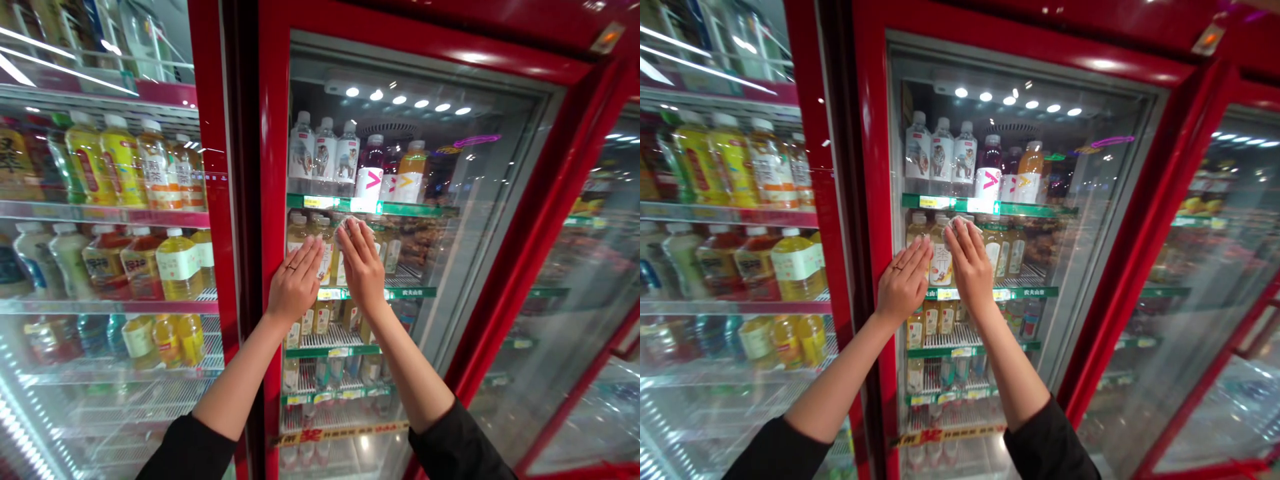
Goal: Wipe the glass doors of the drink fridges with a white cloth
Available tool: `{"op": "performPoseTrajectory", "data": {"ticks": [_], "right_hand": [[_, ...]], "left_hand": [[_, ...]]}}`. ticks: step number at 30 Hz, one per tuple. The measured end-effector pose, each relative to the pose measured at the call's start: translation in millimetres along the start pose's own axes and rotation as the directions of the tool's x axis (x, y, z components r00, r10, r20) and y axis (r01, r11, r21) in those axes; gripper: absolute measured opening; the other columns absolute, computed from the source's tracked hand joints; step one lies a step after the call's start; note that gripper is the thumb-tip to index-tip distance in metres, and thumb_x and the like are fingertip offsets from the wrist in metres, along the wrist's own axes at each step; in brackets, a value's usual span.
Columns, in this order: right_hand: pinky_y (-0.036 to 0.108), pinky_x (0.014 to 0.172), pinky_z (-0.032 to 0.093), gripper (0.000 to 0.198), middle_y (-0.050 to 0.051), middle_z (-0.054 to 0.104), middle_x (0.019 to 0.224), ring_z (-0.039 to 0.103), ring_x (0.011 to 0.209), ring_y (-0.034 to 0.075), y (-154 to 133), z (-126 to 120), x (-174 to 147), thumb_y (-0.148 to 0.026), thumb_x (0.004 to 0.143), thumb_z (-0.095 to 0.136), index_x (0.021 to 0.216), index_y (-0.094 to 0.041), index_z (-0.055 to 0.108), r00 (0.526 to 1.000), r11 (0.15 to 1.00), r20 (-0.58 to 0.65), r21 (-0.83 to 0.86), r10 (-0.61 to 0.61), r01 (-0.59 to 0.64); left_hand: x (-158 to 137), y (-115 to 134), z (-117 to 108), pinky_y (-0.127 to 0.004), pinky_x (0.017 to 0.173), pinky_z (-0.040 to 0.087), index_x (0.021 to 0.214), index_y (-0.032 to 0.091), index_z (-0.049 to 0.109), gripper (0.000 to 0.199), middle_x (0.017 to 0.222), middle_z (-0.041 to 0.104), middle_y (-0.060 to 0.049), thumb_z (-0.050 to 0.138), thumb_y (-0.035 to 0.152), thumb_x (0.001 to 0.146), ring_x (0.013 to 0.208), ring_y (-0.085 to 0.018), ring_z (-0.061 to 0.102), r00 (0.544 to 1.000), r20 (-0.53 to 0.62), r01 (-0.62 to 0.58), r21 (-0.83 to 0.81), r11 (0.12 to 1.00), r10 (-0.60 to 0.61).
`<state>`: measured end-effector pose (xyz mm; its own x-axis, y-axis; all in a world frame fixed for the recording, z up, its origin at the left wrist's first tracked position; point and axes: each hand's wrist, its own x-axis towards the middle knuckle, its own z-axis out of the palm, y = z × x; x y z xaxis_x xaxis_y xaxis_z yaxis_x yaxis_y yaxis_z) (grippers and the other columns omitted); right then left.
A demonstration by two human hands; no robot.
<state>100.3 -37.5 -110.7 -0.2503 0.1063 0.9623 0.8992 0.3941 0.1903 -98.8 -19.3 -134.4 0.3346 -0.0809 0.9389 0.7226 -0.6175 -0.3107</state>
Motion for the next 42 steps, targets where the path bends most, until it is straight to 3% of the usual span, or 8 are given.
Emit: {"op": "performPoseTrajectory", "data": {"ticks": [7, 9, 13, 17, 23, 30, 37, 42], "right_hand": [[0.064, 0.135, 0.049, 0.081, 0.003, 0.042, 0.183, 0.038, 0.171, 0.031, -14.3, 3.0, -21.7, -0.009, 0.115, 0.046, 0.181, -0.044, 0.015, 0.982, 0.991, -0.137, -0.026, 0.130, -0.135], [0.061, 0.136, 0.049, 0.083, 0.003, 0.044, 0.182, 0.037, 0.172, 0.031, -27.2, 9.8, -19.0, -0.007, 0.114, 0.047, 0.181, -0.043, 0.015, 0.987, 0.995, -0.128, 0.025, 0.094, -0.092], [0.058, 0.139, 0.046, 0.085, 0.001, 0.050, 0.178, 0.038, 0.171, 0.028, -40.5, 20.2, 15.6, -0.005, 0.113, 0.047, 0.181, -0.044, 0.015, 0.998, 0.993, -0.018, 0.095, -0.062, 0.063], [0.060, 0.139, 0.045, 0.081, 0.001, 0.050, 0.178, 0.038, 0.171, 0.028, -35.5, 19.0, 42.3, -0.006, 0.113, 0.048, 0.180, -0.043, 0.023, 0.998, 0.992, 0.028, 0.108, -0.064, 0.061], [0.062, 0.139, 0.044, 0.084, 0.005, 0.048, 0.179, 0.035, 0.172, 0.030, -50.3, 23.1, 22.3, -0.003, 0.113, 0.046, 0.182, -0.040, 0.016, 0.997, 0.994, -0.077, 0.110, 0.006, 0.003], [0.050, 0.142, 0.041, 0.074, 0.004, 0.053, 0.176, 0.038, 0.171, 0.023, -58.2, 28.8, 58.3, -0.006, 0.114, 0.045, 0.181, -0.034, 0.029, 0.982, 0.974, 0.024, 0.132, -0.189, 0.184], [0.058, 0.139, 0.045, 0.080, 0.004, 0.050, 0.178, 0.036, 0.172, 0.028, -53.1, 26.5, 35.9, -0.004, 0.113, 0.047, 0.181, -0.038, 0.022, 0.997, 0.996, -0.073, 0.090, -0.020, 0.027], [0.051, 0.139, 0.047, 0.074, 0.003, 0.058, 0.172, 0.043, 0.169, 0.024, -67.5, 29.5, 32.8, -0.005, 0.113, 0.048, 0.178, -0.036, 0.036, 0.988, 0.975, 0.037, 0.168, -0.151, 0.143]], "left_hand": [[-25.8, -20.2, -14.7, -0.033, 0.147, 0.020, 0.184, 0.016, 0.012, 0.084, 0.174, 0.048, -0.007, 0.046, 0.005, 0.107, 0.165, -0.018, 0.044, 0.995, 0.075, -0.070, 0.053, 0.996, 0.066], [-36.8, -24.2, -13.3, -0.033, 0.147, 0.019, 0.184, 0.017, 0.009, 0.084, 0.175, 0.048, -0.006, 0.045, 0.005, 0.109, 0.166, -0.019, 0.042, 0.999, 0.035, -0.006, 0.091, 0.996, 0.003], [-50.9, -25.0, -4.3, -0.043, 0.145, 0.033, 0.185, 0.021, 0.008, 0.082, 0.183, 0.033, -0.007, 0.043, 0.008, 0.112, 0.171, -0.023, 0.031, 0.981, -0.075, 0.184, 0.085, 0.979, -0.178], [-54.6, -23.3, 0.7, -0.051, 0.142, 0.038, 0.185, 0.023, 0.008, 0.080, 0.189, 0.022, -0.008, 0.043, 0.011, 0.114, 0.174, -0.028, 0.027, 0.956, -0.093, 0.280, 0.013, 0.960, -0.277], [-56.2, -22.4, 1.2, -0.052, 0.143, 0.036, 0.185, 0.027, 0.005, 0.081, 0.190, 0.020, -0.005, 0.040, 0.011, 0.114, 0.175, -0.026, 0.023, 0.948, -0.062, 0.311, -0.025, 0.950, -0.312], [-57.5, -23.3, 2.1, -0.063, 0.141, 0.038, 0.185, 0.034, 0.000, 0.087, 0.190, 0.018, -0.002, 0.039, 0.007, 0.112, 0.174, -0.032, 0.023, 0.943, -0.043, 0.325, -0.103, 0.940, -0.331], [-56.7, -23.2, -0.8, -0.047, 0.145, 0.030, 0.185, 0.032, 0.002, 0.086, 0.190, 0.014, 0.000, 0.042, 0.008, 0.112, 0.175, -0.025, 0.018, 0.948, -0.038, 0.312, -0.084, 0.946, -0.316], [-56.4, -22.3, -2.9, -0.057, 0.141, 0.040, 0.184, 0.033, -0.005, 0.085, 0.190, 0.015, -0.003, 0.040, 0.013, 0.116, 0.174, -0.028, 0.018, 0.945, -0.010, 0.325, -0.074, 0.943, -0.327]]}}
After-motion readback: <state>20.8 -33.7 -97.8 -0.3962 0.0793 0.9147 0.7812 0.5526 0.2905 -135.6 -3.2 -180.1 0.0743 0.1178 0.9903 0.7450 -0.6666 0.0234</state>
